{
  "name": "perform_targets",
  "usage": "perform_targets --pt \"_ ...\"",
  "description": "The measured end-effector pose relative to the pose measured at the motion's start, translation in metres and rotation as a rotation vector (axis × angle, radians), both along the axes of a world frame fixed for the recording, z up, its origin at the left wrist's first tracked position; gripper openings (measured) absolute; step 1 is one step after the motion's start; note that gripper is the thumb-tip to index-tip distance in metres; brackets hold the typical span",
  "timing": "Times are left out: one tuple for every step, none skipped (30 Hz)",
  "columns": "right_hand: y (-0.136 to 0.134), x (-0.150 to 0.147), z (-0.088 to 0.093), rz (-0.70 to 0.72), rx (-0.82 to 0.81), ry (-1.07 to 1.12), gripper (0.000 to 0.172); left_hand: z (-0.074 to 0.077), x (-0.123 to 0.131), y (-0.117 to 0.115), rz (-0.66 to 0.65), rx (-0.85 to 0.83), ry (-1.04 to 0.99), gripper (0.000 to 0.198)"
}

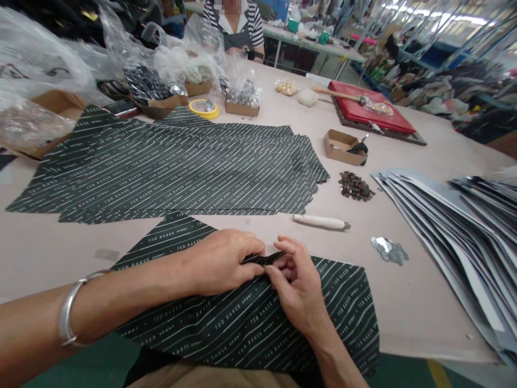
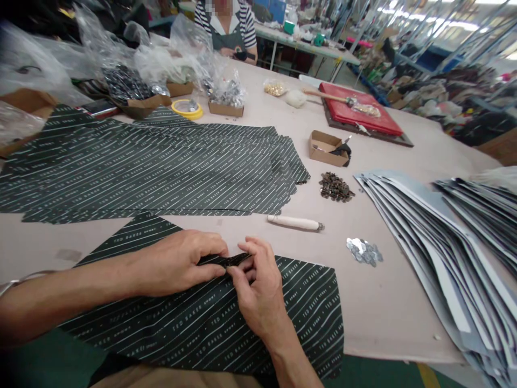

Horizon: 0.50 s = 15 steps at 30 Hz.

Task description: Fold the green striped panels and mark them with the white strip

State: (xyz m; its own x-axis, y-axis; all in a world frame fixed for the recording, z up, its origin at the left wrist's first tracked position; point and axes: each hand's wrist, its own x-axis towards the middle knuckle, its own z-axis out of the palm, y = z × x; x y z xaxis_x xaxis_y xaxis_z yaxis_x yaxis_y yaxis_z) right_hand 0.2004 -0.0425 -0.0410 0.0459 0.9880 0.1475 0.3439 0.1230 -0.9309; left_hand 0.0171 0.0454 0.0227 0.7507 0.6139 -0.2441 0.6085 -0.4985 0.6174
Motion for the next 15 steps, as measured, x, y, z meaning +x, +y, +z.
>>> perform_targets --pt "0.000 0.000 0.000 0.015 0.016 -0.018 0.035 -0.002 0.000 -0.004 -0.012 0.069 0.002 0.005" --pt "0.000 0.001 0.001 0.043 0.040 -0.051 0.036 -0.004 -0.001 -0.007 -0.032 0.140 0.006 0.005" --pt "0.000 0.001 0.002 0.074 0.067 -0.092 0.032 -0.006 -0.002 -0.010 -0.052 0.214 0.013 0.005" --pt "-0.001 0.001 0.004 0.100 0.098 -0.133 0.026 -0.008 -0.003 -0.013 -0.069 0.291 0.014 0.005" --pt "-0.001 0.002 0.005 0.113 0.132 -0.170 0.019 -0.010 -0.005 -0.015 -0.078 0.364 0.010 0.007" --pt "-0.002 0.002 0.006 0.115 0.166 -0.202 0.016 -0.012 -0.006 -0.017 -0.085 0.431 -0.004 0.009" --pt "-0.003 0.002 0.007 0.106 0.201 -0.229 0.014 -0.013 -0.007 -0.019 -0.091 0.489 -0.028 0.011" --pt "-0.004 0.001 0.008 0.091 0.239 -0.250 0.015 -0.014 -0.008 -0.021 -0.095 0.540 -0.057 0.014" --pt "-0.005 0.001 0.008 0.074 0.275 -0.271 0.016 -0.014 -0.009 -0.023 -0.097 0.582 -0.087 0.017" --pt "-0.007 0.000 0.008 0.057 0.315 -0.295 0.017 -0.015 -0.010 -0.025 -0.098 0.614 -0.115 0.020" --pt "-0.009 -0.001 0.008 0.039 0.353 -0.325 0.017 -0.015 -0.010 -0.028 -0.097 0.637 -0.134 0.022" --pt "-0.011 -0.002 0.007 0.025 0.389 -0.360 0.018 -0.015 -0.010 -0.030 -0.092 0.654 -0.148 0.023" --pt "-0.012 -0.003 0.006 0.012 0.422 -0.397 0.018 -0.016 -0.011 -0.032 -0.084 0.670 -0.155 0.023" --pt "-0.013 -0.004 0.006 0.002 0.453 -0.433 0.018 -0.016 -0.011 -0.034 -0.076 0.690 -0.157 0.023" --pt "-0.014 -0.004 0.005 -0.008 0.482 -0.464 0.018 -0.016 -0.011 -0.035 -0.073 0.722 -0.159 0.024"
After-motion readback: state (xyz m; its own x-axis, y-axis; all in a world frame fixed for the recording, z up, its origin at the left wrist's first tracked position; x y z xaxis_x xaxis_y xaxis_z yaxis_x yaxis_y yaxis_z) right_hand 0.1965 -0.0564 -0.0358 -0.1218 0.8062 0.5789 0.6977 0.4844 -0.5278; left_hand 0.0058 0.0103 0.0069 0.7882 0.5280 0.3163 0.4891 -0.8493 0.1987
